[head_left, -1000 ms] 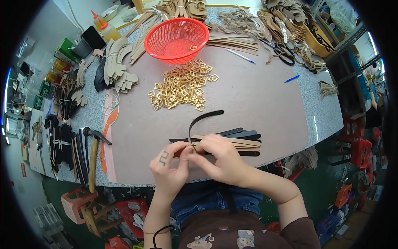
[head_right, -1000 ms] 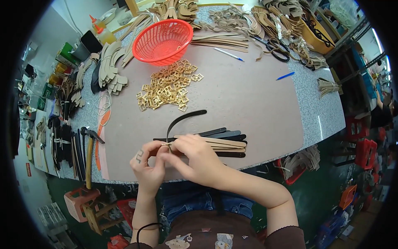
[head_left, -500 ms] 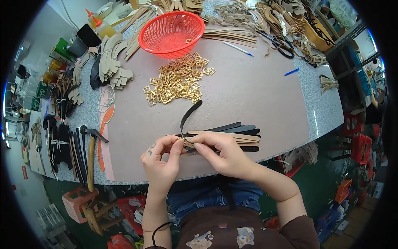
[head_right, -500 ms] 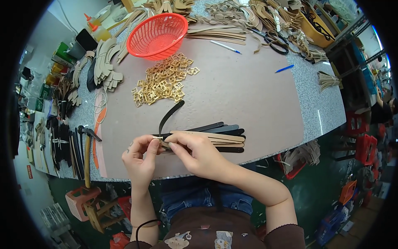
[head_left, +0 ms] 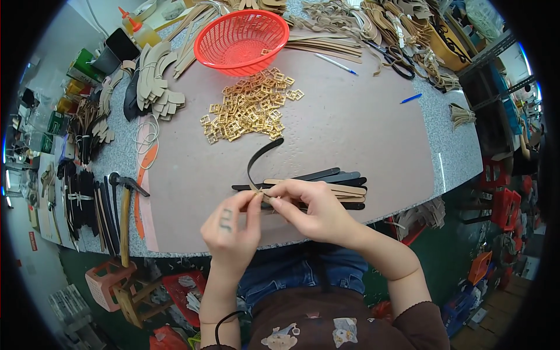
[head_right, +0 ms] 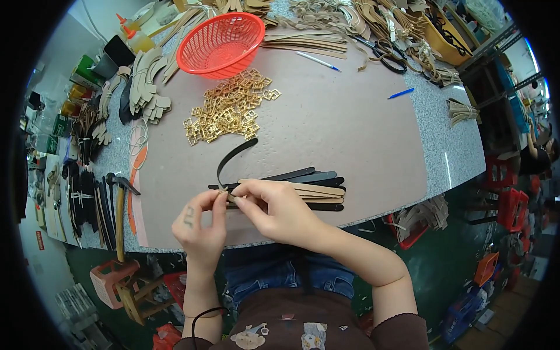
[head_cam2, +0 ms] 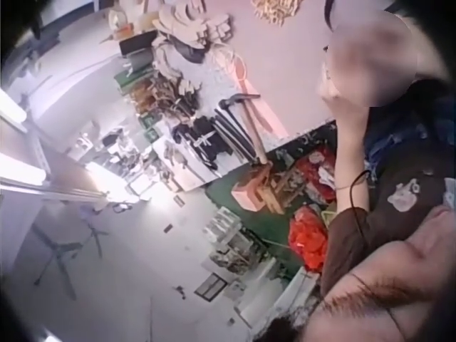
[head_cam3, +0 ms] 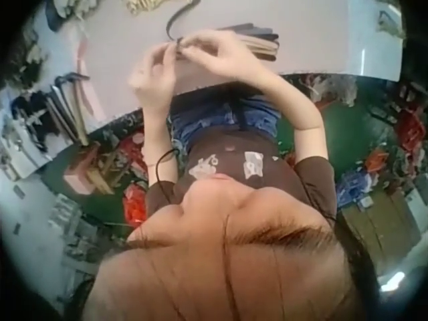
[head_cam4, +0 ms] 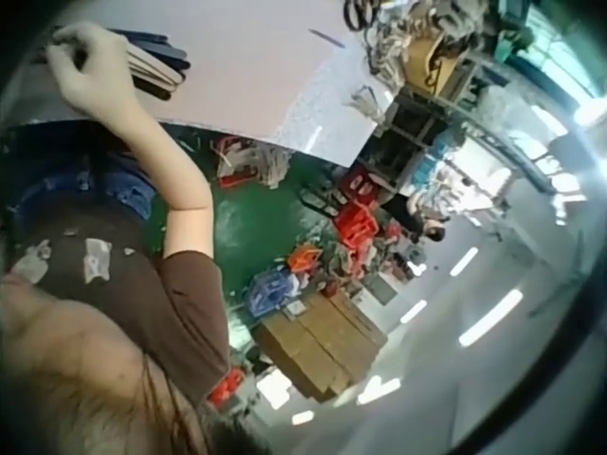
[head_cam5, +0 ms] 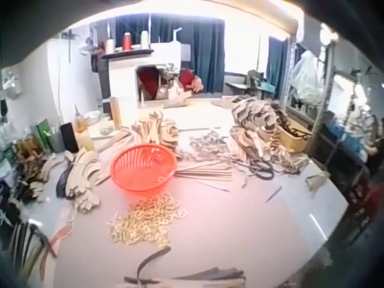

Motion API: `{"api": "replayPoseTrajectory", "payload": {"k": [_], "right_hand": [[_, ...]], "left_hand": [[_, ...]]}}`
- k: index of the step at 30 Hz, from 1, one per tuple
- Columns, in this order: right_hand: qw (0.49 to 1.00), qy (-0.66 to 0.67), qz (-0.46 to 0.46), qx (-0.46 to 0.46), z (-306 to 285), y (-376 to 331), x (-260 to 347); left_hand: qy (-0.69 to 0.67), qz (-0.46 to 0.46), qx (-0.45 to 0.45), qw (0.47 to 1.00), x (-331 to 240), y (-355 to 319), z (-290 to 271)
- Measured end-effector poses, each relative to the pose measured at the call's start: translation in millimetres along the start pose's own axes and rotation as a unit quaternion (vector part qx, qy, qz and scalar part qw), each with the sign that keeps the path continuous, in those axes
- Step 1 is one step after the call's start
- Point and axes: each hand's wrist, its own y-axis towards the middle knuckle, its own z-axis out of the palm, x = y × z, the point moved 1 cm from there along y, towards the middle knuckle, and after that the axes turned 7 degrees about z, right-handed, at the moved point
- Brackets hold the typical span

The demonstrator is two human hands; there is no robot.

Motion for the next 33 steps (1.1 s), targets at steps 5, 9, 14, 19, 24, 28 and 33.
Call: {"api": "replayPoseTrajectory", "payload": {"k": [5, 9, 14, 19, 24, 28, 33], "right_hand": [[0.994, -0.108, -0.025, -0.025, 0, -1, 2], [0.996, 0.025, -0.082, 0.015, -6, 3, 7], [0.924, -0.259, -0.279, -0.032, 10, 11, 25], [0.962, -0.225, -0.147, -0.045, 11, 11, 21], [0.992, -0.106, -0.054, -0.030, 8, 10, 18], [0.986, -0.135, -0.090, -0.026, 3, 13, 13], [0.983, -0.158, -0.089, 0.014, 0, 5, 23]], "left_hand": [[0.119, 0.169, -0.029, 0.978, -1, -5, 6], [-0.461, -0.362, 0.003, 0.810, 22, -4, -11], [-0.468, -0.300, 0.028, 0.830, 24, -10, 0], [-0.380, -0.292, -0.015, 0.878, 15, -12, -5], [-0.336, -0.259, -0.003, 0.906, 3, -13, -6], [-0.358, -0.249, -0.013, 0.900, 2, -14, -6], [-0.386, -0.259, 0.061, 0.883, 21, -19, -16]]}}
